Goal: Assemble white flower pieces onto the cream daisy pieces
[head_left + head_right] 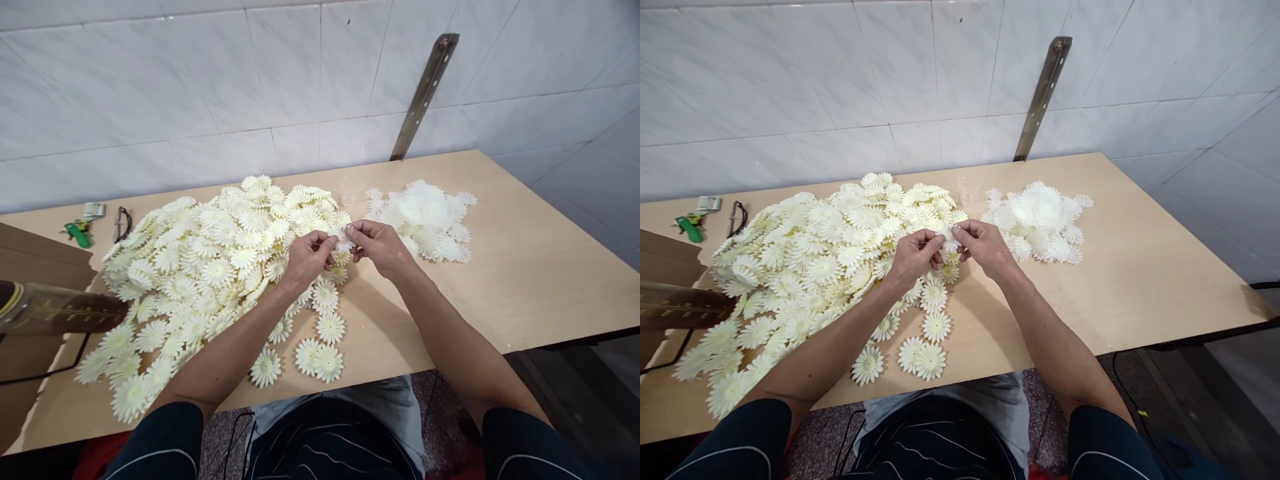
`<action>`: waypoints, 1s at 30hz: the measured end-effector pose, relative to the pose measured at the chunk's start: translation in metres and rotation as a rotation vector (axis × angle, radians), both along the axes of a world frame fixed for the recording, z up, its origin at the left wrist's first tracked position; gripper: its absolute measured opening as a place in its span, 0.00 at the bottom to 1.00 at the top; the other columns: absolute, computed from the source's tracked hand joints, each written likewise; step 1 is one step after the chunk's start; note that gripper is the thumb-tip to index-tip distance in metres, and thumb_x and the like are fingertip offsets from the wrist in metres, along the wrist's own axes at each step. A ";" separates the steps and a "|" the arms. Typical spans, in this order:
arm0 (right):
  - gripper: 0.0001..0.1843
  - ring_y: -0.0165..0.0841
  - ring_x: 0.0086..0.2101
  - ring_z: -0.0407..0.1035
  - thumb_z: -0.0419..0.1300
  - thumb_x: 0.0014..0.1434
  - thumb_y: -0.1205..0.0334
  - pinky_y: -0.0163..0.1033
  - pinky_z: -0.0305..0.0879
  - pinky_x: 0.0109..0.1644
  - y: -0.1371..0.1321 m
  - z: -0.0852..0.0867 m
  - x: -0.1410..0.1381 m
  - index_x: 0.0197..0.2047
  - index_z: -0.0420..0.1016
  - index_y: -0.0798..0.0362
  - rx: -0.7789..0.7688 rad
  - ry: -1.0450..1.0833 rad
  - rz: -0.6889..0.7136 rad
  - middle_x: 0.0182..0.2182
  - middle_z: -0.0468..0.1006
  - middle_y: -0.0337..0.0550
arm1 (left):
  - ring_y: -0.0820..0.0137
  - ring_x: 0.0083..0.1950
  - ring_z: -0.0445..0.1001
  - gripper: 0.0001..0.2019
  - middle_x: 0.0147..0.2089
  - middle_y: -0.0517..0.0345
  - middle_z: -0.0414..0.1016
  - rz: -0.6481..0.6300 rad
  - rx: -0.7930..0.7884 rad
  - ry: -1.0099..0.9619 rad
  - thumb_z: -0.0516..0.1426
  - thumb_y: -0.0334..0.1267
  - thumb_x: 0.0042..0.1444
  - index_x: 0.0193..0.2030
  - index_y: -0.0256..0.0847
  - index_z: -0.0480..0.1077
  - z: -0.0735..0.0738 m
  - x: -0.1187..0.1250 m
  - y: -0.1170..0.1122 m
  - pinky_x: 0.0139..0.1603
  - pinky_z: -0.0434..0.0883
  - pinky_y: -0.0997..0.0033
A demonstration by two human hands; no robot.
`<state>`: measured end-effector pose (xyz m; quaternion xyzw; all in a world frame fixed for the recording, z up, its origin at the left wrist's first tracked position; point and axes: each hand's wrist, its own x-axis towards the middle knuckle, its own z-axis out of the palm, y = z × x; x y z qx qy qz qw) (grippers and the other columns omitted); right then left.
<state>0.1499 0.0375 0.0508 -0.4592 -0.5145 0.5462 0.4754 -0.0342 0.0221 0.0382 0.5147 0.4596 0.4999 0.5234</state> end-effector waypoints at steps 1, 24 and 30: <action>0.34 0.30 0.27 0.69 0.84 0.41 0.31 0.35 0.72 0.25 0.000 0.000 0.000 0.37 0.82 0.50 -0.023 0.031 0.003 0.27 0.76 0.37 | 0.73 0.20 0.73 0.22 0.21 0.59 0.76 -0.016 -0.025 -0.022 0.74 0.57 0.56 0.34 0.39 0.77 0.002 0.000 0.000 0.23 0.72 0.75; 0.36 0.28 0.26 0.68 0.88 0.34 0.40 0.36 0.70 0.28 -0.001 0.002 -0.003 0.40 0.82 0.50 -0.128 0.159 0.028 0.26 0.77 0.33 | 0.74 0.21 0.72 0.32 0.22 0.61 0.73 -0.058 -0.150 -0.202 0.77 0.68 0.47 0.30 0.40 0.75 0.005 -0.001 0.006 0.21 0.68 0.75; 0.34 0.29 0.26 0.67 0.87 0.36 0.41 0.37 0.72 0.30 -0.001 0.001 -0.006 0.39 0.80 0.49 -0.059 0.133 0.001 0.25 0.76 0.33 | 0.73 0.22 0.74 0.33 0.25 0.60 0.73 -0.054 -0.189 -0.193 0.72 0.72 0.54 0.31 0.40 0.73 0.012 0.000 0.004 0.21 0.69 0.74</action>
